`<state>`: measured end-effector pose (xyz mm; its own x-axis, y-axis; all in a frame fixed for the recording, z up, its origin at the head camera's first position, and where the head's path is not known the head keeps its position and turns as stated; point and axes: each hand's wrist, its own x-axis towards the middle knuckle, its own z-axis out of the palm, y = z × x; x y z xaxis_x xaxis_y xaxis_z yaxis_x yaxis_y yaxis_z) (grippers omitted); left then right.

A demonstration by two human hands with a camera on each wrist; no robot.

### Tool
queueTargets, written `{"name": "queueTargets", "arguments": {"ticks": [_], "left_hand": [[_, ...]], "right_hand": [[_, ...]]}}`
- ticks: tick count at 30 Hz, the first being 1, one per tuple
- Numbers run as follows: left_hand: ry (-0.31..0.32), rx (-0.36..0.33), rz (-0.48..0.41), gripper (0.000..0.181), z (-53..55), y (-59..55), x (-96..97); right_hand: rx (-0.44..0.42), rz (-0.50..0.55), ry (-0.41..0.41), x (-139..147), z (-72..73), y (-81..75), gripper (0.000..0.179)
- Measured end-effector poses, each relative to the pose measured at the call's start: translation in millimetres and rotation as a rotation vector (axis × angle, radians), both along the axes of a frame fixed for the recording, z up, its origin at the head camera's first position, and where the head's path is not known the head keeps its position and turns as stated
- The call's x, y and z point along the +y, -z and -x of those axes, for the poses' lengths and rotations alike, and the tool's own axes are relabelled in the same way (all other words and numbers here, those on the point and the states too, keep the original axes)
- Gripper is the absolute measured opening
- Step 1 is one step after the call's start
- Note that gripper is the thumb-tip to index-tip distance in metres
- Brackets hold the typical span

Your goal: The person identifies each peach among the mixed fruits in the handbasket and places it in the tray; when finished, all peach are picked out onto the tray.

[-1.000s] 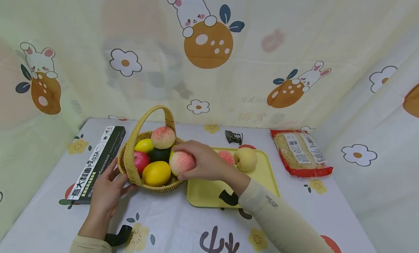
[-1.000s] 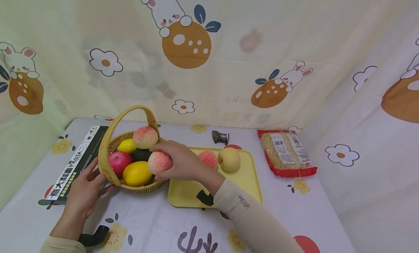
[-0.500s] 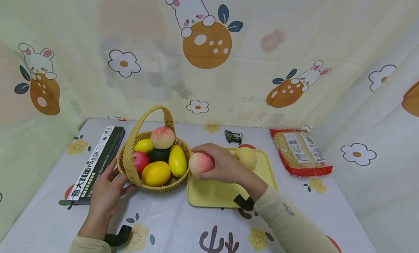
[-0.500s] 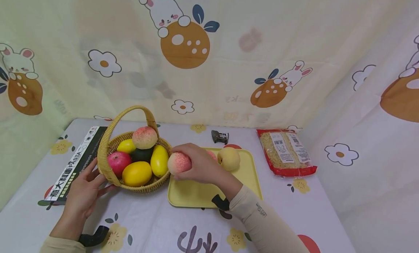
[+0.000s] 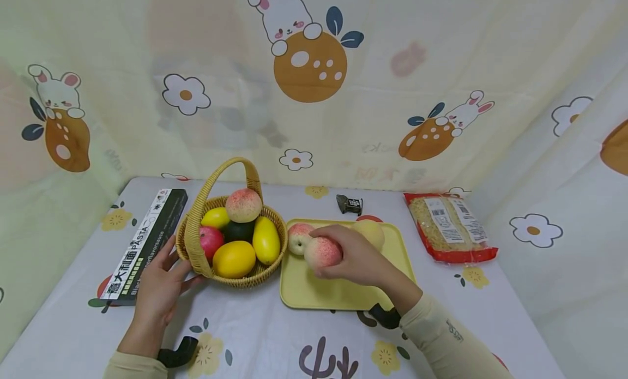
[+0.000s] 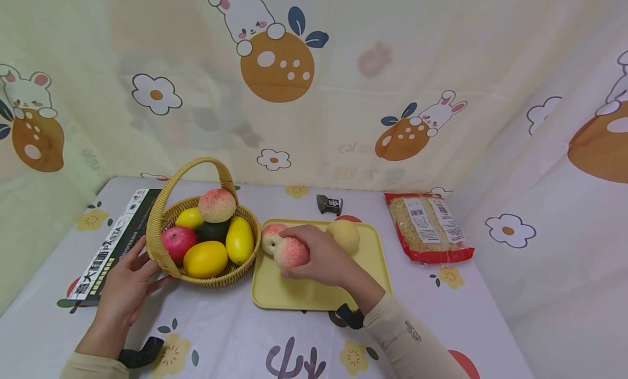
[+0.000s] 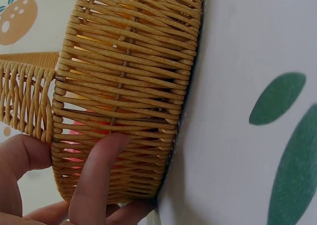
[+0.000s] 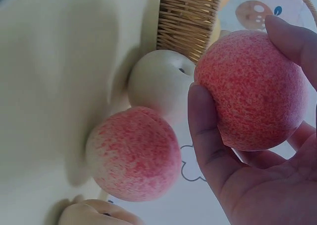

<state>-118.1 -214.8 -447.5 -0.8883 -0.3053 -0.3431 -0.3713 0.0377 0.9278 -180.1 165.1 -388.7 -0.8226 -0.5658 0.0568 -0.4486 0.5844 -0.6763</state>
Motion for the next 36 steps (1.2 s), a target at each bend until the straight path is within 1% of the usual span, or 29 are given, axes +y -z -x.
{"name": "queueTargets", "arguments": {"ticks": [6, 13, 20, 25, 32, 36], "left_hand": [[-0.004, 0.005, -0.019, 0.086, -0.8, -0.4, 0.5], [0.003, 0.013, -0.021, 0.085, -0.8, -0.2, 0.2], [-0.003, 0.01, -0.009, 0.086, 0.5, 1.6, 0.1], [-0.022, 0.008, 0.006, 0.085, 0.5, 2.4, 1.2], [-0.023, 0.008, -0.002, 0.086, -0.4, 1.2, 2.1], [-0.028, 0.014, -0.005, 0.086, -0.1, 1.2, 2.0]], "right_hand": [[-0.013, 0.001, 0.002, -2.3, -6.1, 8.7, 0.069], [0.007, 0.004, -0.053, -10.8, -11.1, 22.8, 0.068], [-0.051, -0.021, -0.075, -19.4, -14.5, 36.7, 0.068], [-0.063, -0.013, -0.087, -25.4, -16.4, 42.5, 0.069], [-0.086, -0.018, -0.091, -31.9, -17.9, 46.2, 0.071], [-0.083, -0.012, -0.096, -34.2, -18.3, 49.5, 0.071]]}}
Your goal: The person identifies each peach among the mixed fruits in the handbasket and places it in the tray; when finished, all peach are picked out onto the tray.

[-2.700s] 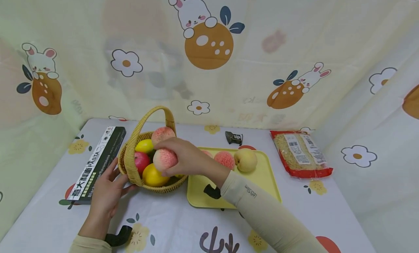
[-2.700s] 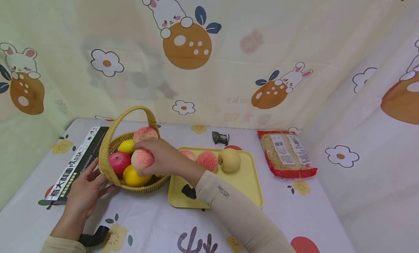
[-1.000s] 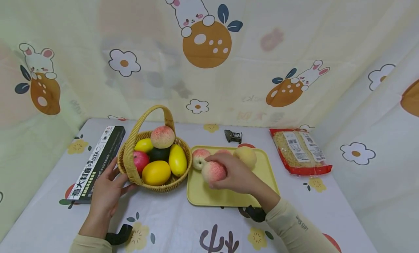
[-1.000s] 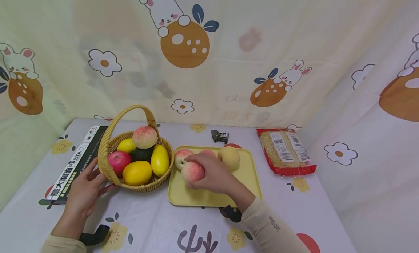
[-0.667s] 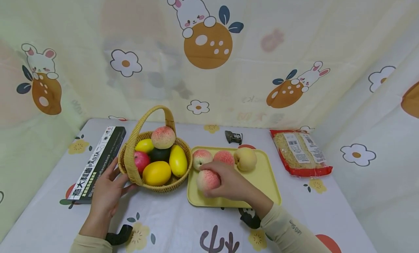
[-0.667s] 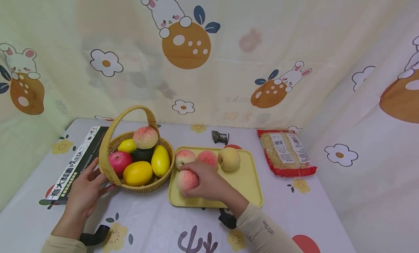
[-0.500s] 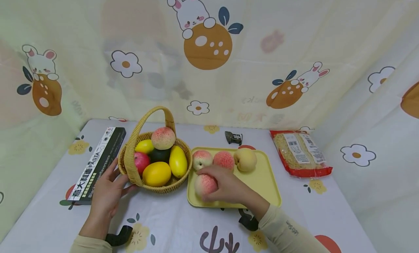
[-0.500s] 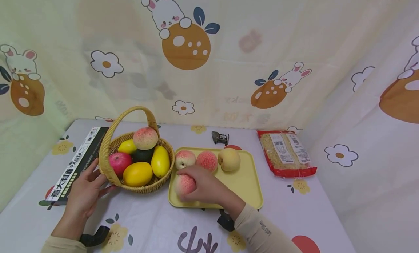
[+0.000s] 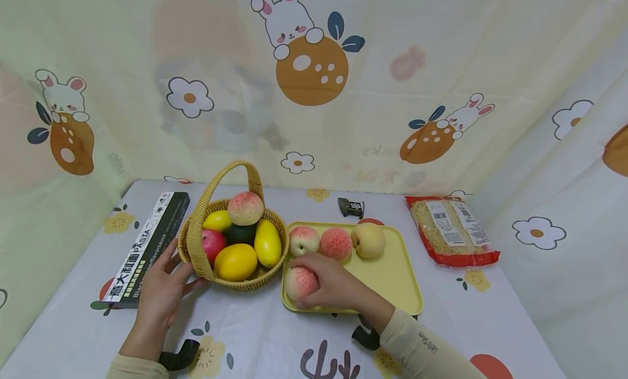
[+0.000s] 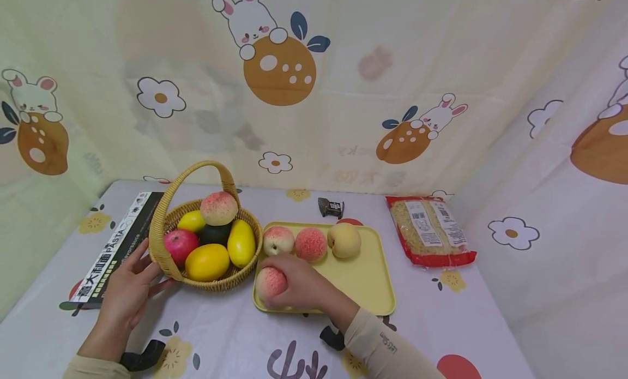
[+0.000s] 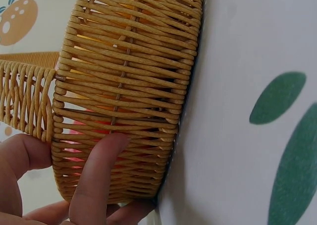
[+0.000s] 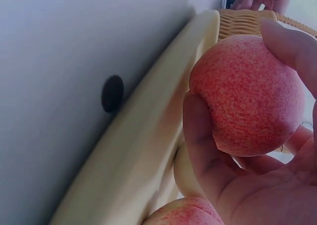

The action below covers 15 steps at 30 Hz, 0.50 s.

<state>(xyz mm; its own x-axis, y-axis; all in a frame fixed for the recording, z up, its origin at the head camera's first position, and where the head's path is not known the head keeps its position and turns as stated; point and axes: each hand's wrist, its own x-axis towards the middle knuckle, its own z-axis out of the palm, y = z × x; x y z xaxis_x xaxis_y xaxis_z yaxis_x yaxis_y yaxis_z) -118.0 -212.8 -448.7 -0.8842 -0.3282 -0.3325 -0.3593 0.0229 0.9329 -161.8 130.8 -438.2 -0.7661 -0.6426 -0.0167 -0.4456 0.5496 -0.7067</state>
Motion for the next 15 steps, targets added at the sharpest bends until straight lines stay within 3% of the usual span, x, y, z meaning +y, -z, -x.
{"name": "queueTargets", "arguments": {"ticks": [7, 15], "left_hand": [[0.002, 0.0, 0.014, 0.087, 0.2, 0.0, 0.7], [0.004, 0.0, 0.016, 0.087, 0.4, 1.4, 0.1]], "right_hand": [[0.01, -0.023, -0.01, 0.0, -0.2, 3.7, 0.074], [-0.003, -0.059, -0.018, 3.1, 0.2, -3.2, 0.079]]}}
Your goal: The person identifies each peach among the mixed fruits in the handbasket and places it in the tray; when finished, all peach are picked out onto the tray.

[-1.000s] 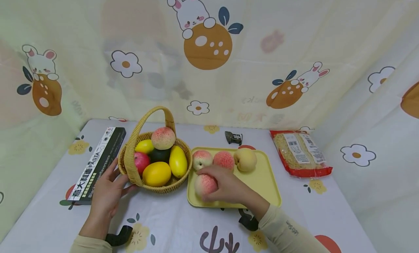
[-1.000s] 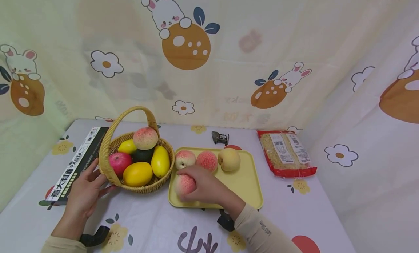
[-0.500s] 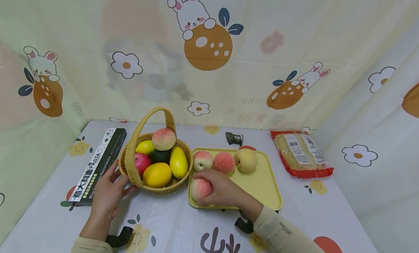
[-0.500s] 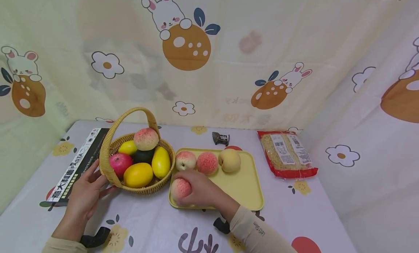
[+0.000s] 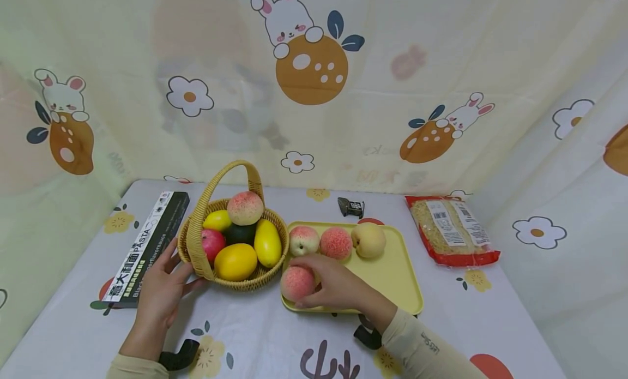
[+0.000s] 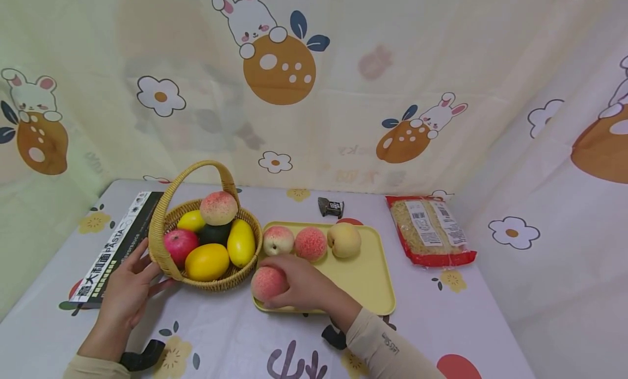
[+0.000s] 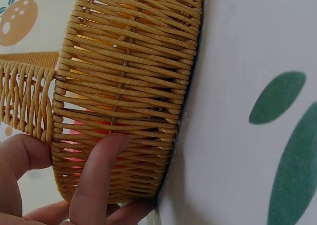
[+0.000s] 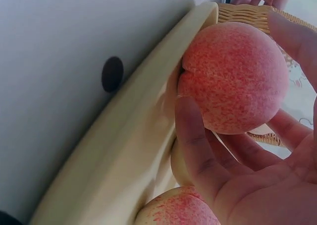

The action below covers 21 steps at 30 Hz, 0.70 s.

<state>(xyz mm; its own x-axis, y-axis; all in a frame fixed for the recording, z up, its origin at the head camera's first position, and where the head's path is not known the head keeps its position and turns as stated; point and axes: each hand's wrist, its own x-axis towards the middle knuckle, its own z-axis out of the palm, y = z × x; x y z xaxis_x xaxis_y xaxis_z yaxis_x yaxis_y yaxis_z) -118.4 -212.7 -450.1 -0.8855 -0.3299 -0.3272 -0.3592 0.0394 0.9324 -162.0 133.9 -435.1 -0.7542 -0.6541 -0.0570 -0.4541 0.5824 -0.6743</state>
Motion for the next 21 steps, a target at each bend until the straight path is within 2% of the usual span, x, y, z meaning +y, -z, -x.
{"name": "queueTargets", "arguments": {"ticks": [9, 21], "left_hand": [[0.006, 0.001, -0.011, 0.087, -0.2, -0.5, -0.3], [0.006, -0.003, -0.005, 0.087, 0.1, -0.5, -0.5]], "right_hand": [[-0.094, 0.065, 0.024, 6.3, 0.6, -11.2, 0.079], [-0.082, 0.09, 0.063, 21.4, -4.3, -17.8, 0.079]]}}
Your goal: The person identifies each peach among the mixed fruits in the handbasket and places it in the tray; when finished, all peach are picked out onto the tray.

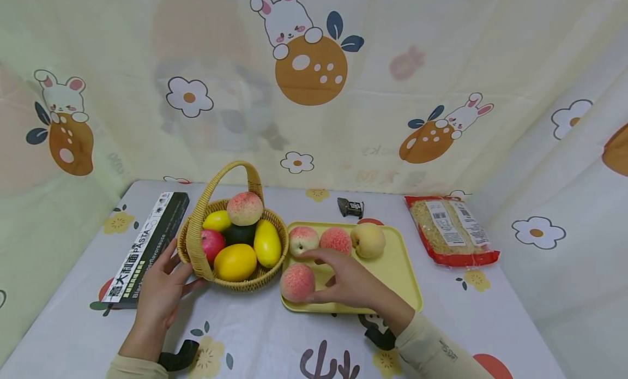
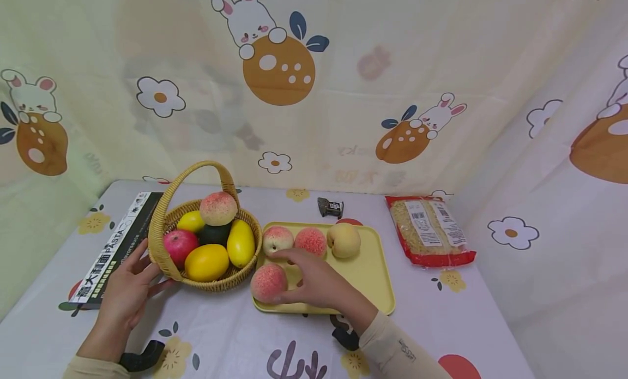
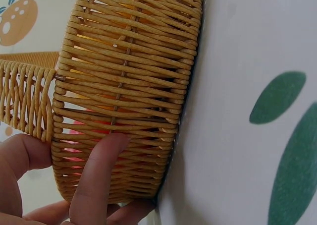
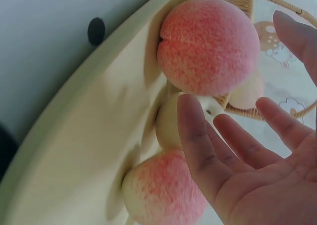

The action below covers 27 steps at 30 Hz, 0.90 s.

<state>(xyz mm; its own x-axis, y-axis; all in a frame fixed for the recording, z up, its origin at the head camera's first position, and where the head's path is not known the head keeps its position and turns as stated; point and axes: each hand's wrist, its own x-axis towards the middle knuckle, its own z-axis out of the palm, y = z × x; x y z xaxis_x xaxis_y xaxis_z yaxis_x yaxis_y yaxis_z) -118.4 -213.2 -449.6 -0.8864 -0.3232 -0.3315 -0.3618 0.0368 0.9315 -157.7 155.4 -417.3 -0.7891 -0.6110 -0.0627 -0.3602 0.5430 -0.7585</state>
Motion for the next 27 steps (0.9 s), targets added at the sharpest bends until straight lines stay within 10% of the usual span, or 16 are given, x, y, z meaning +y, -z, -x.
{"name": "queueTargets", "arguments": {"ticks": [14, 27], "left_hand": [[0.009, 0.014, -0.017, 0.083, -0.7, -0.5, -0.9], [0.007, -0.004, -0.02, 0.084, -0.3, 0.4, -1.2]], "right_hand": [[0.0, 0.048, 0.111, 49.1, -14.6, -9.4, 0.086], [0.173, 0.053, 0.098, 23.5, 15.0, -37.1, 0.083]]}}
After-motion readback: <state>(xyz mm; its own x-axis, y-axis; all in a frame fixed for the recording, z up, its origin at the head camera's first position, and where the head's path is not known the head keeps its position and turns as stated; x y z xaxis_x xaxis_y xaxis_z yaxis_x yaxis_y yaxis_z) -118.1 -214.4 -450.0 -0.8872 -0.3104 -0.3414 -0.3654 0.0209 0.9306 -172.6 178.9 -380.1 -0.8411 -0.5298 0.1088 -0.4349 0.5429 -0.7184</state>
